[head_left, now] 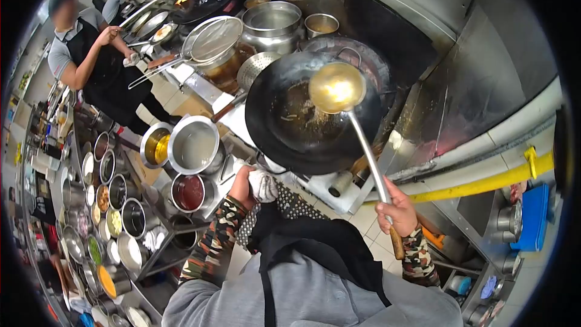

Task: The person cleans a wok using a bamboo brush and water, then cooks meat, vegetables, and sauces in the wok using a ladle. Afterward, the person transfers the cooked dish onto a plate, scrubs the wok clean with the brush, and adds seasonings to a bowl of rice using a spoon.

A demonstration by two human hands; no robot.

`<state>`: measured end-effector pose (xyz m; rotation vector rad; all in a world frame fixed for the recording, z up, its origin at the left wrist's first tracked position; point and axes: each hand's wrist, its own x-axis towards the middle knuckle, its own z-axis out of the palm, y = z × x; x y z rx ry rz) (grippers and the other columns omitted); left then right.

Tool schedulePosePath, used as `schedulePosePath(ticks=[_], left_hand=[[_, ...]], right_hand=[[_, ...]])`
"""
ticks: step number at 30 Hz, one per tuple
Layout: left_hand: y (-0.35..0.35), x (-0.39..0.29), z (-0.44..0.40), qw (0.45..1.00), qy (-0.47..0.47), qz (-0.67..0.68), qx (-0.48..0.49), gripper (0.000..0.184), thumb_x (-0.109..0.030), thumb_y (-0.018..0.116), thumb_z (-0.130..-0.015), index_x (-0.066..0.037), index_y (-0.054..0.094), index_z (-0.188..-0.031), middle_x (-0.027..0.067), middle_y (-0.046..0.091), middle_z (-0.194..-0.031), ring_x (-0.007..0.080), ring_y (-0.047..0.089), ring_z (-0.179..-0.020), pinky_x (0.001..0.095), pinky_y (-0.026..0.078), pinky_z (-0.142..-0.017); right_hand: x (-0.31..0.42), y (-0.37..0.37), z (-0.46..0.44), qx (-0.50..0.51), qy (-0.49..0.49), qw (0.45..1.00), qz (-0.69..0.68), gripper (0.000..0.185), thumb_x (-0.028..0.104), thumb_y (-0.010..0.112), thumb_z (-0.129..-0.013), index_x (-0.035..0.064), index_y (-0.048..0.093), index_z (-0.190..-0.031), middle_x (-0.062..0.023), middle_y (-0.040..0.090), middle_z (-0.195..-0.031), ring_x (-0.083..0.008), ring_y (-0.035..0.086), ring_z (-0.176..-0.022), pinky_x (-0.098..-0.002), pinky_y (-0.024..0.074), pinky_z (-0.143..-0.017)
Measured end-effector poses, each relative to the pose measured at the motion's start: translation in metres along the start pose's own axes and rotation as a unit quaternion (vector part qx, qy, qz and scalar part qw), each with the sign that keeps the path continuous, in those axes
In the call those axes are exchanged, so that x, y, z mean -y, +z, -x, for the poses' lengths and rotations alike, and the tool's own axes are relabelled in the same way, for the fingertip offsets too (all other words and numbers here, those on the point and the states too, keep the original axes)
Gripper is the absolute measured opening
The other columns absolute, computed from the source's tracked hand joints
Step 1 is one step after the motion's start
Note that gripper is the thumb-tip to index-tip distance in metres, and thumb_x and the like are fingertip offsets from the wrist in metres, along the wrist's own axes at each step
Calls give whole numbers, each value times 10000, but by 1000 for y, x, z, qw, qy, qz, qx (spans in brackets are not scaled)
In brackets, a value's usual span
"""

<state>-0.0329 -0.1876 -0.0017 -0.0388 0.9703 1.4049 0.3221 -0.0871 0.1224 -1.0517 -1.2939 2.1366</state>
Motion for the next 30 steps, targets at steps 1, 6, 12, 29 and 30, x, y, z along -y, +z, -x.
schedulePosePath(ticks=[1, 6, 12, 29, 30], left_hand=[[6, -10, -10, 999, -25, 2, 36, 385, -346, 455, -850, -7, 606, -950, 140, 652, -819, 277, 644, -716, 406, 536, -697], [17, -4, -85, 770, 195, -604, 67, 272, -252, 542, -835, -20, 649, -930, 133, 660, -798, 253, 661, -738, 368, 517, -672], [99, -18, -196, 924, 37, -378, -50, 405, -370, 587, -747, 15, 649, -858, 247, 648, -837, 379, 636, -816, 432, 474, -720], [72, -46, -249, 917, -132, -315, 205, 697, -550, 744, -680, 70, 671, -991, 133, 691, -919, 183, 640, -742, 348, 501, -651], [61, -53, -247, 921, -130, -286, 231, 536, -424, 753, -722, 22, 668, -1006, 107, 683, -923, 176, 647, -770, 324, 508, -671]], right_hand=[[2, -3, -4, -28, -14, 999, 15, 711, -46, 521, -851, 127, 248, -1484, -26, 495, -662, -98, 443, -392, -248, 369, -347], [33, 3, -69, -77, -70, 993, 62, 714, -68, 511, -837, 116, 262, -1479, -24, 504, -654, -99, 446, -386, -246, 372, -343], [129, 87, -312, -72, -109, 991, -21, 643, 140, 552, -921, 185, 228, -1475, -73, 558, -852, -141, 489, -564, -271, 403, -430], [157, 123, -585, 116, 179, 918, -335, 193, 152, 496, -941, 45, 433, -795, 16, 438, -620, -48, 443, -459, -179, 395, -396], [154, 112, -576, 129, 177, 910, -353, 190, 155, 501, -942, 40, 434, -806, 15, 438, -626, -44, 443, -463, -177, 395, -396]])
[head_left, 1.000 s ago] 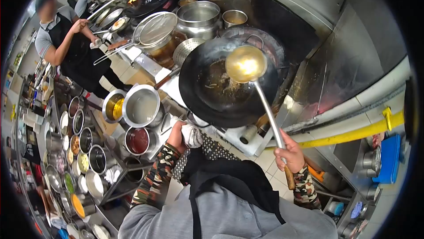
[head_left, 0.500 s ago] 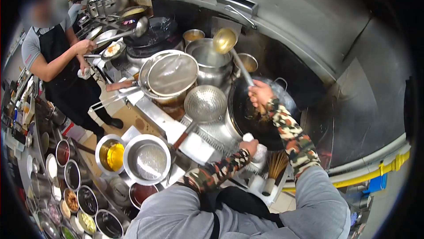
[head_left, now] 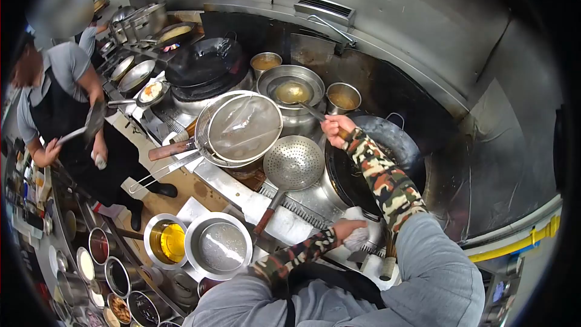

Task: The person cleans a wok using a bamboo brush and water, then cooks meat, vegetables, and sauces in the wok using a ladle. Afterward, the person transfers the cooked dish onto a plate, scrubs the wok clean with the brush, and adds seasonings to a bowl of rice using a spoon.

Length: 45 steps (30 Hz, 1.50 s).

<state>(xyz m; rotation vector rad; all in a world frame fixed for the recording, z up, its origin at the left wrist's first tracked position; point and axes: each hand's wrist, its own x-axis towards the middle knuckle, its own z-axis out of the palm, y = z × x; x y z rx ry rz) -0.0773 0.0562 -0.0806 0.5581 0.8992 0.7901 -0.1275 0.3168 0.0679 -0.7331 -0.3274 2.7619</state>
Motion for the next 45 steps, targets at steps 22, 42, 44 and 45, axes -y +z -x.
schedulePosePath(ticks=[22, 42, 44, 45], left_hand=[[-37, -5, 200, 965, 174, 170, -95, 423, -417, 569, -906, -14, 588, -1036, 114, 637, -774, 211, 629, -635, 328, 525, -564], [-93, 9, 224, 938, 215, 271, -11, 511, -241, 668, -833, -12, 484, -1251, 116, 648, -968, 196, 625, -770, 325, 532, -654], [-103, 16, 212, 929, 223, 294, -11, 511, -238, 665, -834, -14, 483, -1255, 114, 651, -968, 197, 627, -765, 320, 532, -658], [-104, 22, 208, 919, 226, 322, -15, 510, -235, 663, -835, -16, 481, -1259, 111, 654, -967, 198, 630, -761, 315, 533, -662]], right_hand=[[-72, -19, 303, -368, -167, 683, 609, 346, 31, 575, -857, 1, 498, -1193, -31, 515, -698, -82, 466, -471, -238, 369, -375], [2, 20, -13, -104, -23, 992, 66, 183, 128, 519, -926, -38, 442, -921, 28, 384, -566, -52, 375, -423, -174, 300, -355], [-3, 17, 20, -49, -11, 999, 1, 194, 104, 515, -917, -30, 411, -1011, 24, 406, -593, -46, 392, -427, -176, 320, -352], [-10, 16, 45, -28, 3, 999, -31, 164, 102, 516, -913, 0, 418, -996, 27, 412, -591, -42, 404, -427, -174, 330, -351]])
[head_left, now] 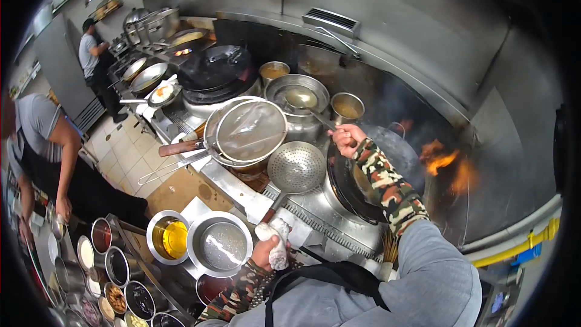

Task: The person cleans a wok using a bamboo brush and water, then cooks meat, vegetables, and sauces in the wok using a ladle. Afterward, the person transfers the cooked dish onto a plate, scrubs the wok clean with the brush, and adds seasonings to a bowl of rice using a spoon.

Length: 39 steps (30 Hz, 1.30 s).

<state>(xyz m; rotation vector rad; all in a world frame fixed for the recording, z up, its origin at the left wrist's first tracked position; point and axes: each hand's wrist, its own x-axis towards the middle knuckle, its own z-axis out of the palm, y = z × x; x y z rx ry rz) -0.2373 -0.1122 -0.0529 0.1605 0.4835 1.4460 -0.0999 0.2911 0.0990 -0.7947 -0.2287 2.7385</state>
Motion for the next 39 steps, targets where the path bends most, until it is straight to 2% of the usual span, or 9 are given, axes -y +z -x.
schedulePosePath(ticks=[8, 14, 20, 22, 24, 25, 33, 36, 39], left_hand=[[84, 23, -43, 984, -175, 7, 18, 503, -410, 537, -824, -39, 577, -1161, 73, 608, -719, 204, 579, -589, 331, 497, -581], [147, 78, -79, 968, -214, 90, 93, 489, -481, 489, -830, -26, 666, -857, 178, 609, -1180, 352, 508, -1197, 481, 289, -1109], [199, 141, -96, 966, -253, -43, 38, 493, -519, 501, -832, -68, 662, -948, 185, 606, -1122, 354, 546, -1102, 492, 360, -1042], [169, 155, -115, 899, -350, 114, 238, 519, -534, 491, -837, -83, 623, -1057, 202, 599, -1126, 357, 557, -1070, 489, 393, -987], [190, 154, -109, 935, -313, 21, 165, 531, -565, 485, -823, -93, 672, -976, 210, 578, -1202, 406, 475, -1173, 542, 346, -1015], [200, 153, -105, 946, -297, -29, 127, 542, -581, 482, -816, -97, 696, -935, 214, 568, -1240, 431, 434, -1224, 569, 322, -1029], [217, 137, -116, 909, -356, 117, 186, 482, -489, 579, -826, -35, 592, -988, 117, 441, -1161, 277, 495, -1096, 450, 428, -965], [208, 132, -114, 910, -351, 131, 179, 487, -487, 579, -828, -33, 593, -1004, 119, 445, -1141, 287, 500, -1077, 460, 432, -971], [193, 111, -102, 906, -333, 164, 203, 506, -500, 530, -848, -34, 586, -1039, 150, 476, -1150, 362, 494, -1134, 542, 398, -1014]], right_hand=[[-64, -16, 204, 41, -79, 996, 19, 246, 97, 536, -899, -33, 477, -1100, 53, 423, -651, -7, 392, -450, -157, 298, -361], [-138, -74, 279, -95, -121, 987, 46, 147, 110, 555, -901, 109, 461, -787, 59, 406, -602, -3, 369, -444, -185, 282, -367], [-205, -129, 280, -215, -226, 943, 113, 226, 202, 564, -907, 52, 569, -739, -8, 528, -585, -112, 467, -421, -235, 319, -371], [-229, -123, 283, -244, -262, 919, 164, 228, 244, 530, -930, 54, 617, -839, -25, 564, -606, -113, 528, -455, -290, 381, -382], [-249, -101, 307, -321, -274, 808, 412, 318, 342, 484, -952, 62, 633, -930, -98, 636, -715, -211, 633, -589, -395, 480, -492], [-261, -139, 293, -361, -423, 553, 621, 415, 436, 441, -956, 60, 616, -969, -176, 657, -813, -323, 654, -755, -458, 509, -667], [-292, -286, 280, -657, -19, 343, 671, 693, 284, 579, -820, -19, 304, -1379, -244, 622, -1044, -382, 620, -960, -470, 477, -822], [-286, -358, 275, -561, -84, 499, 655, 494, 294, 594, -805, -25, 495, -1169, -251, 627, -910, -329, 661, -871, -483, 519, -756], [-286, -235, 351, -284, -288, 914, 36, 364, 249, 601, -881, -7, 532, -1132, -128, 628, -876, -233, 650, -821, -393, 571, -670]])
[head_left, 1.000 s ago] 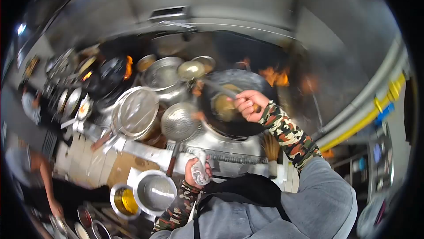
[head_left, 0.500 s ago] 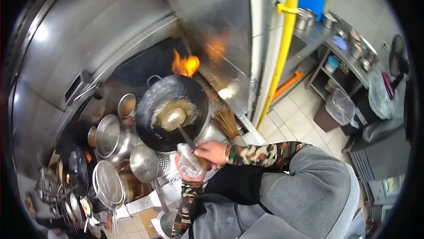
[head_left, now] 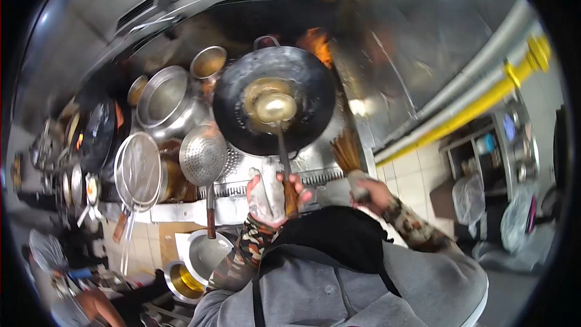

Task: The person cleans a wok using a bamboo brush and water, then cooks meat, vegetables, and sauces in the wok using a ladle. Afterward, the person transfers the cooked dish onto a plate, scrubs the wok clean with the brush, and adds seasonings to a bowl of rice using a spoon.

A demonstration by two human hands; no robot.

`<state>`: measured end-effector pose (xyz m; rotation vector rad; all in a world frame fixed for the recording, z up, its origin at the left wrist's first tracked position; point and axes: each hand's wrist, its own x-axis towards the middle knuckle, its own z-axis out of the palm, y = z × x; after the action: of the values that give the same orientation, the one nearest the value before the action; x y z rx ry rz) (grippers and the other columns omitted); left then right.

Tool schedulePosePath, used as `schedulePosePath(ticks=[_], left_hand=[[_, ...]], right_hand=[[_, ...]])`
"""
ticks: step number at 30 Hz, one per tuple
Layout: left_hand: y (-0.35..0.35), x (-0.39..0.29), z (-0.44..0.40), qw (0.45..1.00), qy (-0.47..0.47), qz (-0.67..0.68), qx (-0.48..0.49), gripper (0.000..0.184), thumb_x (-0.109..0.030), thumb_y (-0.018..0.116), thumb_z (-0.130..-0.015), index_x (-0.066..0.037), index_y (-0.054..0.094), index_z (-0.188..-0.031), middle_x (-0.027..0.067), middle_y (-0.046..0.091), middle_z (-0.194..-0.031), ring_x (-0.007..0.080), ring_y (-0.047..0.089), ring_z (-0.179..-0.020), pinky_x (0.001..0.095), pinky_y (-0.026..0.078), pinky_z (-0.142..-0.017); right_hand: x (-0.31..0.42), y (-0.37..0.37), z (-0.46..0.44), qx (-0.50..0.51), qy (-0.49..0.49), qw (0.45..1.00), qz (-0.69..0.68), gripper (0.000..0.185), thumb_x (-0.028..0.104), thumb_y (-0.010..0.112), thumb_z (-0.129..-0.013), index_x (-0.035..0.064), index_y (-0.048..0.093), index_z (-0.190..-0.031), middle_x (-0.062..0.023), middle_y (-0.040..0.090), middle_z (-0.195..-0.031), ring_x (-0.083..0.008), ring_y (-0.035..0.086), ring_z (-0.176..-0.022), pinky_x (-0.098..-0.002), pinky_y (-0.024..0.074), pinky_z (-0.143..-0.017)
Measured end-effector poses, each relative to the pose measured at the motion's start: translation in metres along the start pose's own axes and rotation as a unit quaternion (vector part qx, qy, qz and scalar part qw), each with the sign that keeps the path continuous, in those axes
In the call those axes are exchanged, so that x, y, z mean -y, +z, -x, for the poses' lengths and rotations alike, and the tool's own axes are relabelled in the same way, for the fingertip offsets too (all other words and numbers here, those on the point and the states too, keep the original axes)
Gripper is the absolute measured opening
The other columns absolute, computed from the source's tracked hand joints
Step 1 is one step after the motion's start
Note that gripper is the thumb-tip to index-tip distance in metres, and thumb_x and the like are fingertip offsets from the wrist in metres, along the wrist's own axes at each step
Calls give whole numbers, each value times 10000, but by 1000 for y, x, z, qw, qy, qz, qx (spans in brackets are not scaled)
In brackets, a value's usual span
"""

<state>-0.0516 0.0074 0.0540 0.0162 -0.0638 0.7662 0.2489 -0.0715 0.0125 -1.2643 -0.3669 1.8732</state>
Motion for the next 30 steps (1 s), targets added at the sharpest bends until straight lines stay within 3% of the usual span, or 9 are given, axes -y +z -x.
schedulePosePath(ticks=[4, 7, 12, 14, 17, 21, 23, 27, 30], left_hand=[[-11, -12, 20, 998, 30, 42, 32, 519, -498, 510, -848, -29, 578, -1058, 177, 481, -1198, 393, 452, -1218, 521, 378, -1039], [1, -15, 16, 995, 31, 92, 8, 483, -446, 521, -854, -9, 568, -1054, 196, 468, -1195, 257, 497, -924, 376, 455, -842], [13, -21, 15, 996, 17, 79, -34, 447, -393, 590, -820, 13, 585, -1006, 108, 422, -1015, 169, 472, -786, 318, 454, -759], [17, -23, 18, 994, 32, 100, -43, 428, -363, 604, -822, 25, 582, -1004, 93, 409, -985, 162, 486, -774, 302, 459, -734], [20, -20, 20, 990, 45, 133, -19, 406, -334, 615, -828, 28, 579, -1008, 90, 410, -986, 155, 500, -781, 294, 464, -723], [26, -20, 24, 980, 56, 191, -20, 360, -282, 624, -840, 26, 574, -1020, 85, 404, -994, 150, 519, -780, 295, 475, -702], [29, -20, 26, 981, 56, 183, -14, 363, -291, 622, -836, 28, 575, -1001, 88, 410, -989, 155, 515, -775, 297, 477, -708], [39, -17, 24, 973, 53, 222, -44, 370, -308, 611, -836, 33, 578, -976, 99, 420, -987, 175, 514, -762, 316, 490, -715], [34, -21, 16, 980, 58, 185, -51, 404, -326, 608, -837, 41, 579, -1003, 109, 423, -999, 182, 519, -770, 321, 495, -730]], right_hand=[[41, 54, 31, 15, -183, 966, 183, 526, 112, 574, -882, 53, 389, -1371, -132, 585, -1075, -252, 628, -919, -367, 547, -783], [105, 94, -44, -36, -409, 764, 498, 596, 227, 609, -886, 42, 371, -1401, -174, 587, -1209, -282, 608, -1049, -323, 481, -904], [192, 142, -188, -55, -228, 415, 879, 357, 244, 608, -812, 75, 639, -1126, -185, 669, -985, -326, 650, -950, -396, 515, -802], [204, 169, -196, -123, -326, 291, 891, 272, 179, 595, -755, 57, 691, -979, -137, 696, -786, -311, 686, -773, -435, 536, -681], [178, 183, -174, -60, -286, 357, 887, 286, 175, 571, -757, 42, 688, -981, -183, 691, -883, -326, 678, -852, -427, 537, -745], [198, 181, -206, -48, -262, 298, 917, 260, 218, 591, -767, 69, 696, -953, -166, 692, -926, -346, 673, -845, -441, 537, -725], [179, 194, -189, -110, -326, 369, 864, 224, 177, 576, -780, 48, 711, -902, -171, 692, -927, -344, 671, -859, -446, 531, -722], [175, 185, -177, -33, -245, 346, 905, 294, 201, 623, -783, 57, 706, -1026, -179, 689, -902, -344, 665, -896, -439, 528, -759], [191, 197, -168, -96, -337, 342, 872, 159, 192, 645, -753, 65, 724, -809, -135, 700, -807, -304, 688, -790, -391, 547, -687]])
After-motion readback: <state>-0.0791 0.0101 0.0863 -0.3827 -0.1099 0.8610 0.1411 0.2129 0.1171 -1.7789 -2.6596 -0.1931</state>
